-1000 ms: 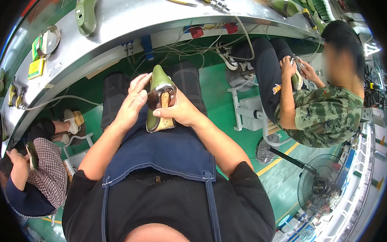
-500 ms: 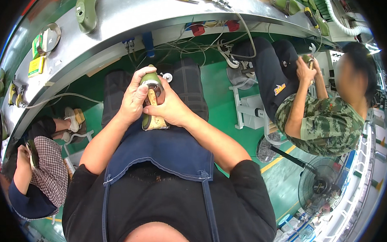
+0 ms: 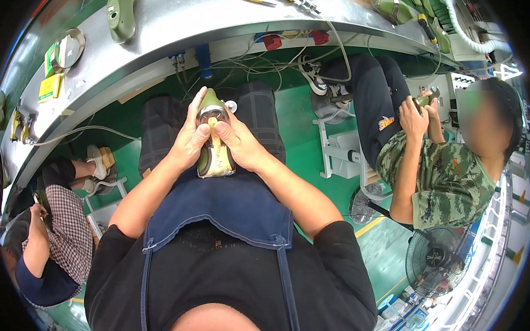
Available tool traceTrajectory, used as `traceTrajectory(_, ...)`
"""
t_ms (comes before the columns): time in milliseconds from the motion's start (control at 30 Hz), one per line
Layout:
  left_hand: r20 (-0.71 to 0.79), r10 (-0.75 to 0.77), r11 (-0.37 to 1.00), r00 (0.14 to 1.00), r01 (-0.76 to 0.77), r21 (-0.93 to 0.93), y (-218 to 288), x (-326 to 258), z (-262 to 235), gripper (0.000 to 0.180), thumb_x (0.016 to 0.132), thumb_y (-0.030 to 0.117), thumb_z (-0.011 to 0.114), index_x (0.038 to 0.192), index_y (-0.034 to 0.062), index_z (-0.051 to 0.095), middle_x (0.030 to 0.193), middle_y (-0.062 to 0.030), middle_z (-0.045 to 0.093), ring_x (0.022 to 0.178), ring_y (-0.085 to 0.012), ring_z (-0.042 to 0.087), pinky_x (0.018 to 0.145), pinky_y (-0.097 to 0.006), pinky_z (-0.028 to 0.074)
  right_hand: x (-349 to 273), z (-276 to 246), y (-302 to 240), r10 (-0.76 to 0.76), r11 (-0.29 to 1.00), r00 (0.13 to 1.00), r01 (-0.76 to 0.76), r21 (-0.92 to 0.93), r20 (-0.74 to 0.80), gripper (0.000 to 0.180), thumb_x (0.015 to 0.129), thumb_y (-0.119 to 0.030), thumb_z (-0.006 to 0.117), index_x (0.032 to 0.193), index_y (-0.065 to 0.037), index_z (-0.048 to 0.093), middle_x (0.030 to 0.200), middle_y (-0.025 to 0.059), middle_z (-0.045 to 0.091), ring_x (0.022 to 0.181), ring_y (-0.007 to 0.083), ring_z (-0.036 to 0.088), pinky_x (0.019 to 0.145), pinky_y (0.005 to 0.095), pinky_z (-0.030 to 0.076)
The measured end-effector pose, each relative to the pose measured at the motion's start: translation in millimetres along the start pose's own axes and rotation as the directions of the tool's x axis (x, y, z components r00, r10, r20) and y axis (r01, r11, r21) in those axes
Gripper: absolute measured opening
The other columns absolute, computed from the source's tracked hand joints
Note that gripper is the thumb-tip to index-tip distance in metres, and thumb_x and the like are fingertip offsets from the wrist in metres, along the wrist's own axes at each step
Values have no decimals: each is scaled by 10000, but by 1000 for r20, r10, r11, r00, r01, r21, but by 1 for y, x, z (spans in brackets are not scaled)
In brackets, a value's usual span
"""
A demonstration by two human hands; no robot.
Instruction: The person uses a pneumatic nail gun to attach a sole to a green slipper upper, then uses pliers to secure the edges. They repeat this process for a second slipper, handling the components and tools with both hands. The finished slippers are placed on a nearby conveyor belt.
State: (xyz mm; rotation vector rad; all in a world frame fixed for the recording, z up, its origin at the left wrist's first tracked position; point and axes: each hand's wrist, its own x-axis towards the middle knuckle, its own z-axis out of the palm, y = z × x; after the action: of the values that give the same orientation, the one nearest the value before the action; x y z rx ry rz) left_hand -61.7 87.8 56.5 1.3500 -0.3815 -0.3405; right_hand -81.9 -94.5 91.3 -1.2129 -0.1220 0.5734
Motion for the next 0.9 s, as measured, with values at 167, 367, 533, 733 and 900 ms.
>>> traceTrajectory(167,62,-166,976,984,173,-130,12,-23,0,1173,871,321,844,1667,66,21,1563,-200,390,1449,-301,417,1219,-437,304,-3,6,5,-43,996,999,43,-83,-5,1023,984,-413,709,1669,-31,51,1536,177,447,1434,243,421,1192,366,335)
traceTrajectory(367,47,-203,977,978,206,-62,37,-16,-13,1268,614,192,1004,1617,119,232,1455,-107,504,1302,-241,548,1096,-401,464,-11,25,-40,-85,921,993,109,-375,79,1334,768,-344,929,1667,-31,-6,1656,228,271,1535,301,313,1233,408,291)
traceTrajectory(533,83,397,733,914,-370,571,66,14,-36,1066,711,100,926,1565,69,289,1419,-177,530,1263,-311,582,1083,-426,471,-8,33,-73,-330,635,923,374,-676,199,1293,697,-223,962,1669,-48,128,1703,204,223,1564,341,279,1250,431,281)
traceTrajectory(733,114,639,607,761,-590,533,89,47,-51,965,706,56,906,1505,41,365,1394,-196,546,1201,-343,598,1040,-430,496,-8,37,-89,-489,476,824,527,-704,286,1122,731,-329,928,1616,-32,305,1656,226,311,1521,428,321,1240,503,293)
traceTrajectory(900,229,714,441,661,-679,587,109,56,-54,925,707,82,910,1479,47,403,1381,-200,572,1228,-388,587,1056,-453,486,-11,38,-100,-532,479,804,544,-689,266,1033,785,-410,893,1586,-26,368,1616,233,377,1498,427,363,1213,491,340)
